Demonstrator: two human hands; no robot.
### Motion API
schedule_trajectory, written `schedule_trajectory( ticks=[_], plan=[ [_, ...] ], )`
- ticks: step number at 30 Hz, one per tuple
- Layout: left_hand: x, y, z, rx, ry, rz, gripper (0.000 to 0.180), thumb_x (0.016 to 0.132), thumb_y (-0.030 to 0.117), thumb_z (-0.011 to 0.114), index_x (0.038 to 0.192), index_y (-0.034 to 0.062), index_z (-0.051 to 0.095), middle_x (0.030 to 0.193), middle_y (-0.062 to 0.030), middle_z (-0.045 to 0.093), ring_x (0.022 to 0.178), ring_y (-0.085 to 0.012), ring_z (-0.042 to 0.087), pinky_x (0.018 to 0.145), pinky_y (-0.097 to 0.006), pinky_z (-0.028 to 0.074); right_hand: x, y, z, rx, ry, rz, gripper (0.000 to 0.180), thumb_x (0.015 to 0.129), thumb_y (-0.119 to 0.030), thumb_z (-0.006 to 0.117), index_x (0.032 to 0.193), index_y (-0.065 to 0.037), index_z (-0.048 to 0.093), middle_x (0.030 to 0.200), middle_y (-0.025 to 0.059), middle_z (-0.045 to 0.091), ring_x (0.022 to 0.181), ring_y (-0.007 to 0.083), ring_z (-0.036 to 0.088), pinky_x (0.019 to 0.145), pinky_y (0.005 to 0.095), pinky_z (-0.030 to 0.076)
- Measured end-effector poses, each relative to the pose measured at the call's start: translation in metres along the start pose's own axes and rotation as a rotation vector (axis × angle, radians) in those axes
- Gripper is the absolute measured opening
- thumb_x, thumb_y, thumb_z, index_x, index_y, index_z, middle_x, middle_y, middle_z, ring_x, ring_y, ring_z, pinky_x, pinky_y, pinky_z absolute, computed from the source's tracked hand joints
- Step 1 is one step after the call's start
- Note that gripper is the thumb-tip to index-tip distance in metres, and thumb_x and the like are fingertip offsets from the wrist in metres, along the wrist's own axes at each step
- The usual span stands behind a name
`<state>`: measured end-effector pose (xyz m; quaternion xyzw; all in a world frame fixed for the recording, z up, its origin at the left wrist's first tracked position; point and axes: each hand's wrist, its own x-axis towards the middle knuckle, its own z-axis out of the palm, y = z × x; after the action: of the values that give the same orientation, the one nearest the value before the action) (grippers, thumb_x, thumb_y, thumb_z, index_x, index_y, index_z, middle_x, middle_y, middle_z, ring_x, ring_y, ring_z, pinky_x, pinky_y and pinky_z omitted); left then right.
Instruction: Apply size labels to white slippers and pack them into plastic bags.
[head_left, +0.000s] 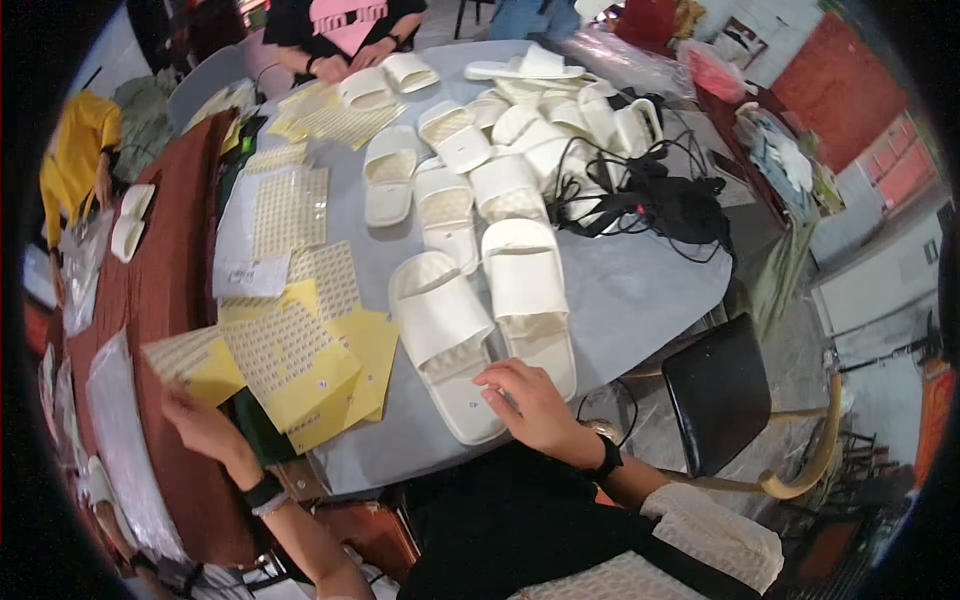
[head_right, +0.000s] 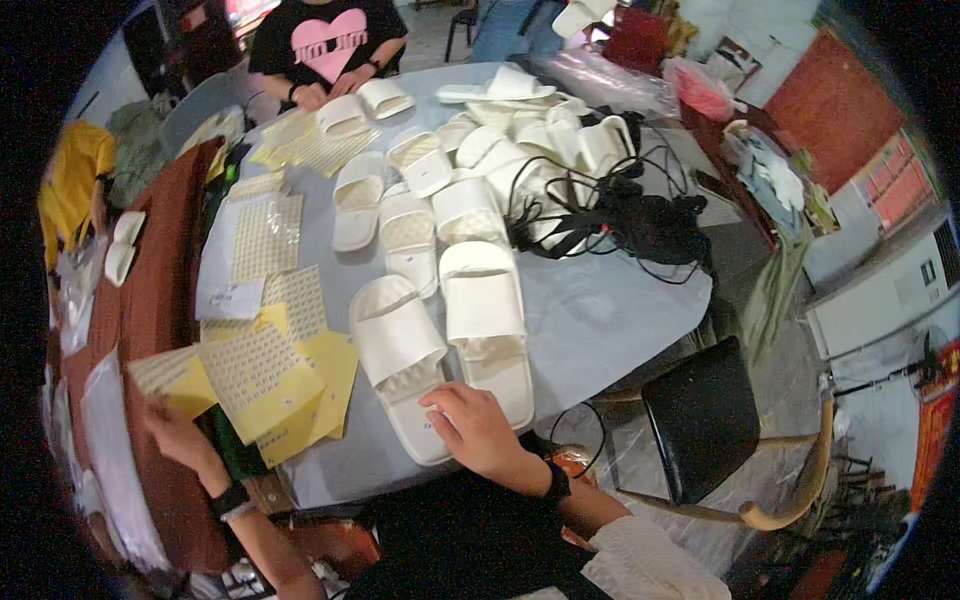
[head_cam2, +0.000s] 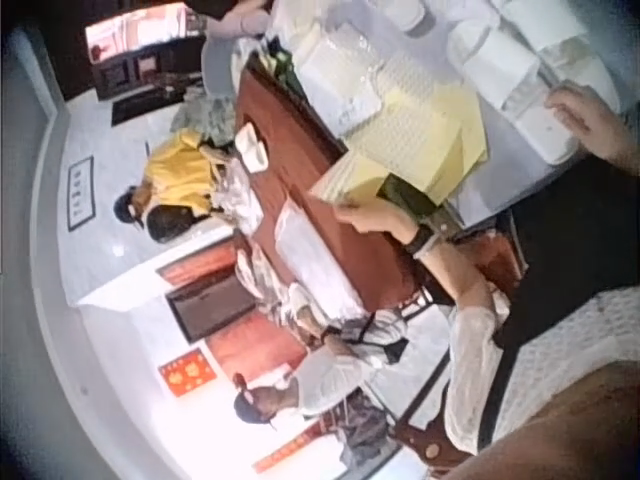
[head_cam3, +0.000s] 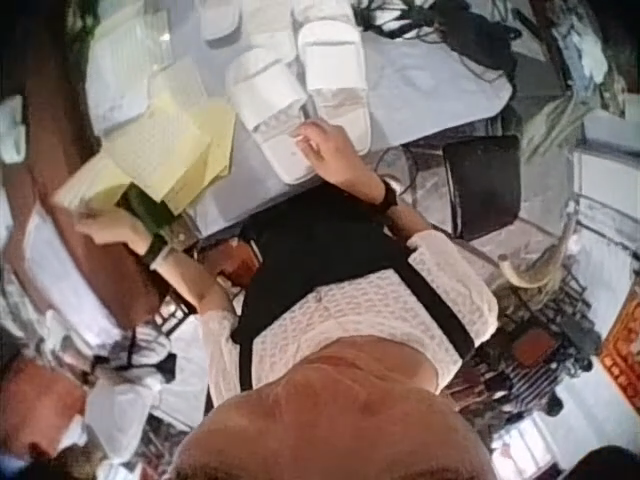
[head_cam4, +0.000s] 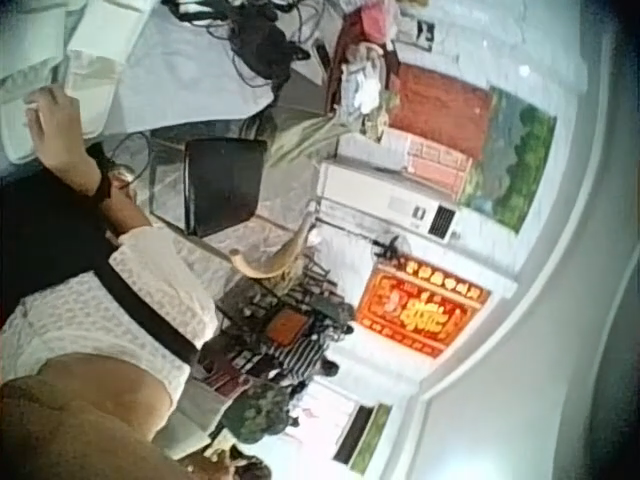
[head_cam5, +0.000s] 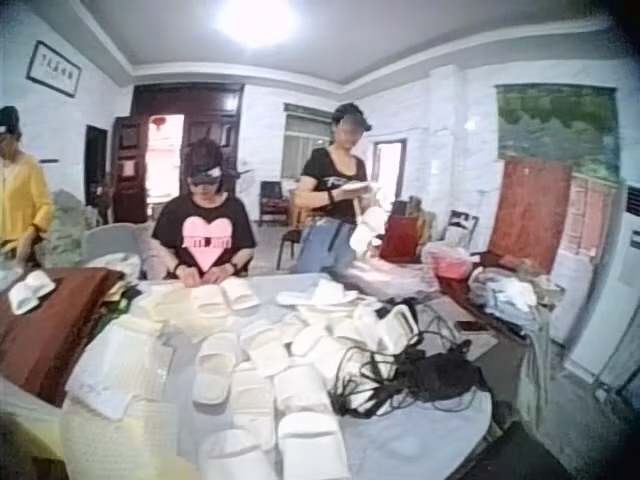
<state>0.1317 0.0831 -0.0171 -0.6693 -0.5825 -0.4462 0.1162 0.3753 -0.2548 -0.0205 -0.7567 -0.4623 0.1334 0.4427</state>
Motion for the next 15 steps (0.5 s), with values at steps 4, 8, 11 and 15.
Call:
schedule_trajectory(
  ticks=[4,8,11,15],
  plan=[
    [0.018,-0.008,-0.011,-0.187,0.329,-0.04,0.033,0.094,0.024,0.052,0.103,-0.0075,0.058,0.099,-0.0201,0.063,0.084,-0.0274,0.061,0.076,-0.034,0.05,-0.006,0.008,0.0,0.002,0.048,0.022,0.015,0.086,-0.013,0.055,0.099,-0.007,0.056,0.096,0.0087,0.058,0.087,0.0299,0.056,0.078,0.0384,0.04],
    [0.008,0.076,-0.089,-0.916,0.152,-0.549,0.041,0.093,0.023,0.054,0.119,-0.0081,0.05,0.119,-0.0226,0.055,0.103,-0.0262,0.056,0.086,-0.035,0.047,-0.008,0.001,-0.002,0.305,-0.058,0.184,0.023,0.089,-0.014,0.053,0.11,-0.005,0.053,0.103,0.0104,0.057,0.097,0.0217,0.057,0.087,0.0357,0.04],
    [-0.037,0.093,-0.092,-0.97,-0.139,-0.5,0.046,0.093,0.022,0.051,0.129,-0.0049,0.043,0.127,-0.0187,0.049,0.121,-0.0265,0.045,0.099,-0.04,0.036,-0.005,0.001,0.01,0.764,-0.169,0.222,0.042,0.094,-0.022,0.05,0.131,-0.006,0.037,0.116,0.0102,0.052,0.105,0.0167,0.054,0.091,0.0336,0.039],
    [-0.096,0.134,-0.103,-1.471,-0.683,-0.624,0.026,0.097,0.022,0.045,0.108,-0.0003,0.053,0.104,-0.0065,0.055,0.094,-0.0123,0.052,0.083,-0.028,0.045,0.002,-0.012,0.0,1.328,-0.263,0.35,0.063,0.094,-0.03,0.05,0.143,-0.007,0.017,0.131,0.0093,0.042,0.117,0.0176,0.045,0.099,0.0348,0.033]
  ],
)
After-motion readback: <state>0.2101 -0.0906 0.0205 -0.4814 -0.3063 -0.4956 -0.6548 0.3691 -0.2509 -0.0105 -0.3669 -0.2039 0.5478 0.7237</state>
